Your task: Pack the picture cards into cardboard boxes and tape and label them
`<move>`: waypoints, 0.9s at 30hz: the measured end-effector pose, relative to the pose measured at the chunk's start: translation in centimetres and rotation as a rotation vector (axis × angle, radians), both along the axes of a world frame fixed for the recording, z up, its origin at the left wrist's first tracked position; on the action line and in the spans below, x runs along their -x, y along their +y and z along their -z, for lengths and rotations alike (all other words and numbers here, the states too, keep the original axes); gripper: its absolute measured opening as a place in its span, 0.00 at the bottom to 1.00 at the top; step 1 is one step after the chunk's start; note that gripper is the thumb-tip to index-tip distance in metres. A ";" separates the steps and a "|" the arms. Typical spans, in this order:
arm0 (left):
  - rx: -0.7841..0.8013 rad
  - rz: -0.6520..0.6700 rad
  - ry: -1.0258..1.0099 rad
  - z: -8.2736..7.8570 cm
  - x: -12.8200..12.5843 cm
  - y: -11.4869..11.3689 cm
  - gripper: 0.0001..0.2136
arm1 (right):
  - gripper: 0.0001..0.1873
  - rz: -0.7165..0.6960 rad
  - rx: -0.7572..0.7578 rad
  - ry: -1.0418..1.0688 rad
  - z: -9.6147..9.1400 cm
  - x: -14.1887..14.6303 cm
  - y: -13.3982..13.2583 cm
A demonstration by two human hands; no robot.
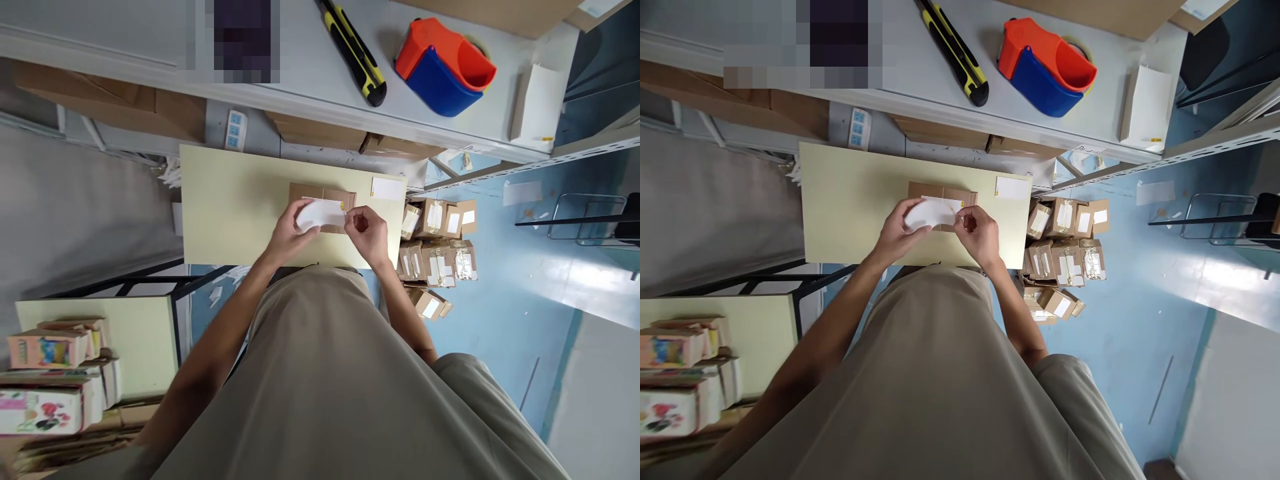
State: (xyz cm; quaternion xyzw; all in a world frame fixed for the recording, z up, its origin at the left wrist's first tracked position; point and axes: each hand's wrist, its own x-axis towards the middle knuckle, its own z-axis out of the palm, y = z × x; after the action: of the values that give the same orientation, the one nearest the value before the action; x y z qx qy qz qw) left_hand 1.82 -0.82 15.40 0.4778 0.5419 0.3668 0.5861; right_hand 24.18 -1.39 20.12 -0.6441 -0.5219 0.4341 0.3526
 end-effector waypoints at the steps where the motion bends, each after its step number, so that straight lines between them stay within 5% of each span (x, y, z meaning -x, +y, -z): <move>1: 0.010 -0.048 -0.017 0.6 0.0 0.0 0.35 | 0.08 0.000 -0.004 0.001 -0.2 0.0 -0.2; 4: 0.105 -0.193 -0.104 2.4 0.2 -0.2 0.38 | 0.08 -0.007 -0.003 0.009 -1.0 0.0 -1.0; 7: 0.224 -0.274 -0.194 3.4 0.6 -0.7 0.30 | 0.10 -0.001 0.008 0.042 -1.4 0.3 -1.8; 11: 0.323 -0.319 -0.266 3.1 0.9 -1.5 0.21 | 0.13 0.030 0.057 0.104 -0.8 0.5 -2.6; 16: 0.378 -0.337 -0.294 2.7 1.1 -2.5 0.22 | 0.17 0.084 0.104 0.165 0.6 0.9 -3.3; 21: 0.355 -0.316 -0.100 3.4 2.0 -2.9 0.27 | 0.22 0.142 0.160 0.187 3.3 1.2 -3.8; 27: 0.279 -0.256 0.202 5.8 3.0 -0.9 0.22 | 0.28 0.163 0.220 0.113 8.8 1.1 -2.7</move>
State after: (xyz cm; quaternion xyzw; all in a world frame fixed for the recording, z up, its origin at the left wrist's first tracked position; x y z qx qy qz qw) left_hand -1.16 -1.74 9.65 0.3537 0.6996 0.3100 0.5380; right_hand 23.09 -4.10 11.35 -0.6935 -0.3966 0.4941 0.3428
